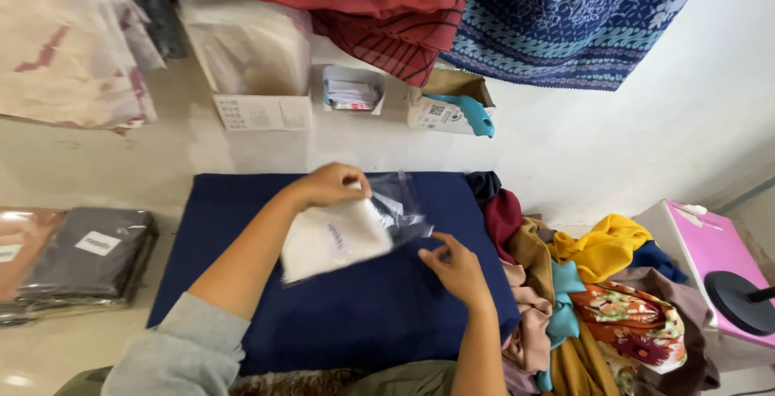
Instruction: Cleaning fabric with a lint roller, folding it neatly, and placing it into a plastic sleeve for packaging.
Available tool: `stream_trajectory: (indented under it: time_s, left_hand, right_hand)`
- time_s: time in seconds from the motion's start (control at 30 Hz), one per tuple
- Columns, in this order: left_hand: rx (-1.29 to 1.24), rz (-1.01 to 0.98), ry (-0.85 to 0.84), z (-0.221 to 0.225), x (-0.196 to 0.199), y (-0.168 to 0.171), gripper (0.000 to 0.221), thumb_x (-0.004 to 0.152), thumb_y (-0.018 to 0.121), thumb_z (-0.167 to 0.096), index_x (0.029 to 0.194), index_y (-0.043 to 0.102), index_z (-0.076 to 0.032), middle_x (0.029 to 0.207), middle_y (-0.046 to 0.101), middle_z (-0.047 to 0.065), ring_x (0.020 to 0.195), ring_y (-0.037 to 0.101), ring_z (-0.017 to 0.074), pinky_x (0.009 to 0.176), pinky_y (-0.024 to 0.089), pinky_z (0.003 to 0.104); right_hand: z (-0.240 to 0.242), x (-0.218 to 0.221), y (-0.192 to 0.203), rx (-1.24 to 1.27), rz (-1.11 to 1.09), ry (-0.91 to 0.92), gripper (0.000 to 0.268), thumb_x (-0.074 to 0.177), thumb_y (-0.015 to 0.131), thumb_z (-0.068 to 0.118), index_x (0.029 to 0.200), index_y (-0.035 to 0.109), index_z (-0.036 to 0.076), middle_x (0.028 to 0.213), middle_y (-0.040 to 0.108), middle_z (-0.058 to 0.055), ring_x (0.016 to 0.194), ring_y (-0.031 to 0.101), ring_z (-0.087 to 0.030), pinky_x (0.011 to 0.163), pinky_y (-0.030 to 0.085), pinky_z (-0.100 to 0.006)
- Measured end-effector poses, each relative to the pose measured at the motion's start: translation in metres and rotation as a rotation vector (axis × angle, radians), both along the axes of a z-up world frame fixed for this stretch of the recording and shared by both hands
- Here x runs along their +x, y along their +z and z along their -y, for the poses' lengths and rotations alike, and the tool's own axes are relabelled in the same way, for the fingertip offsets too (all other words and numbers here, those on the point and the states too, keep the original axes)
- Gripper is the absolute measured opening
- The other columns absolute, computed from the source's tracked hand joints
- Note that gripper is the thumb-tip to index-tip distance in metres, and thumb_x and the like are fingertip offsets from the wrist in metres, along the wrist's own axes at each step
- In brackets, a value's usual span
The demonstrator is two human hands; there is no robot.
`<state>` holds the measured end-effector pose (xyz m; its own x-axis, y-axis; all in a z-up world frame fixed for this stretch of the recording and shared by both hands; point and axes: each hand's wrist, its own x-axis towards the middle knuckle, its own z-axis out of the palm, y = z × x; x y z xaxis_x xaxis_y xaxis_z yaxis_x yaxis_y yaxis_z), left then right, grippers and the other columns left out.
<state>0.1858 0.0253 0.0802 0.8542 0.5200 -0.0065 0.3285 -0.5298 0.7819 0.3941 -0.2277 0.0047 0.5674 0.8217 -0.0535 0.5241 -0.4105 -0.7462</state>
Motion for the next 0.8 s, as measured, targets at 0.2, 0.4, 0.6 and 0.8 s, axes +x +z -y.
stream_trajectory:
  time_s: [0.2, 0.4, 0.6, 0.8]
  left_hand:
    - [-0.065, 0.365, 0.226, 0.037, -0.053, 0.056, 0.015, 0.084, 0.077, -0.024, 0.096, 0.077, -0.017, 0.089, 0.064, 0.000, 0.095, 0.060, 0.0160, 0.091, 0.052, 0.034]
    - [-0.184, 0.589, 0.354, 0.076, -0.092, 0.075, 0.017, 0.084, 0.083, -0.022, 0.098, 0.078, -0.013, 0.081, 0.056, -0.001, 0.085, 0.057, 0.0106, 0.081, 0.053, 0.027]
    - [-0.325, 0.614, 0.443, 0.085, -0.130, 0.058, 0.014, 0.083, 0.085, -0.018, 0.092, 0.080, -0.010, 0.077, 0.061, 0.002, 0.078, 0.056, 0.0104, 0.071, 0.050, 0.023]
    - [-0.294, 0.632, 0.530, 0.050, -0.120, 0.012, 0.021, 0.080, 0.091, -0.024, 0.095, 0.080, -0.012, 0.082, 0.071, 0.006, 0.080, 0.064, 0.0132, 0.074, 0.053, 0.025]
  right_hand:
    - [-0.023, -0.060, 0.020, 0.704, -0.286, 0.223, 0.065, 0.089, 0.074, 0.008, 0.149, 0.050, -0.001, 0.130, 0.062, -0.023, 0.115, 0.061, -0.031, 0.095, 0.052, -0.040]
    - [-0.025, -0.113, 0.104, 0.972, -0.047, 0.184, 0.014, 0.093, 0.076, 0.009, 0.105, 0.079, 0.004, 0.107, 0.076, -0.013, 0.099, 0.071, -0.021, 0.089, 0.055, -0.033]
    - [-0.024, -0.117, 0.124, 0.795, -0.196, 0.064, 0.013, 0.092, 0.080, 0.017, 0.097, 0.082, 0.005, 0.086, 0.080, -0.011, 0.081, 0.074, -0.015, 0.077, 0.059, -0.028]
    - [-0.051, -0.123, 0.116, 0.725, -0.026, 0.072, 0.012, 0.090, 0.082, 0.015, 0.101, 0.081, 0.010, 0.083, 0.080, -0.007, 0.079, 0.074, -0.014, 0.078, 0.058, -0.027]
